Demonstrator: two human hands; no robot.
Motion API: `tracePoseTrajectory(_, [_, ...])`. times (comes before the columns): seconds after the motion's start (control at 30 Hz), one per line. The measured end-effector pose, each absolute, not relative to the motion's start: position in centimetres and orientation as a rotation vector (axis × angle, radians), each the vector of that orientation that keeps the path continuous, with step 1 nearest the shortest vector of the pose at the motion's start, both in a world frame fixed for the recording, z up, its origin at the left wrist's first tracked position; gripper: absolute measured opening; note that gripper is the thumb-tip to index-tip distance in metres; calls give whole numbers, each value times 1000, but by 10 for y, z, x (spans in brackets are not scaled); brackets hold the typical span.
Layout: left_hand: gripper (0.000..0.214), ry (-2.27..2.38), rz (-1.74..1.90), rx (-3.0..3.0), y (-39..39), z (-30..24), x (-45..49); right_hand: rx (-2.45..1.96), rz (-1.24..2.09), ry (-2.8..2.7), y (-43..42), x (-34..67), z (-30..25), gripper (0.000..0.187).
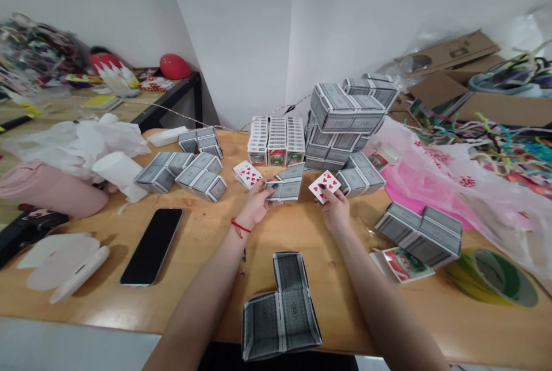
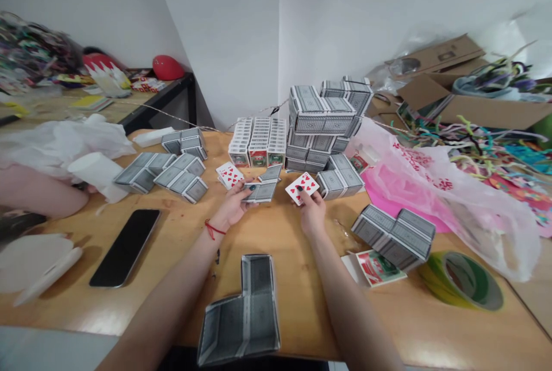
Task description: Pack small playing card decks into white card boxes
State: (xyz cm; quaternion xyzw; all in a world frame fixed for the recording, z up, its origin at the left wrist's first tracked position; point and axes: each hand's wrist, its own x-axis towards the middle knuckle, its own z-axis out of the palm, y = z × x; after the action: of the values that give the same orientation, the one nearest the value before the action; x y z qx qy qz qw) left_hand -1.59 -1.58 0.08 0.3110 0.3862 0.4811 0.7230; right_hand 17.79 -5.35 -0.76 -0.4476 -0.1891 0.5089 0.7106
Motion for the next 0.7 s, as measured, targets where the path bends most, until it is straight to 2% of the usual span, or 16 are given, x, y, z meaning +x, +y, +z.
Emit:
tracePoseTrajectory(0.13, [33, 861, 1087, 667, -17, 3, -16, -981, 1215, -418, -58, 179, 1, 19])
tracePoseTrajectory(0.4, [47, 850, 1129, 719, -21, 8, -8, -965, 1244, -510, -62, 173, -1, 26])
tracePoseTrajectory(0.7, [44, 886, 1152, 787, -23, 5, -4, -1019, 1139, -563, -63, 169, 0, 28])
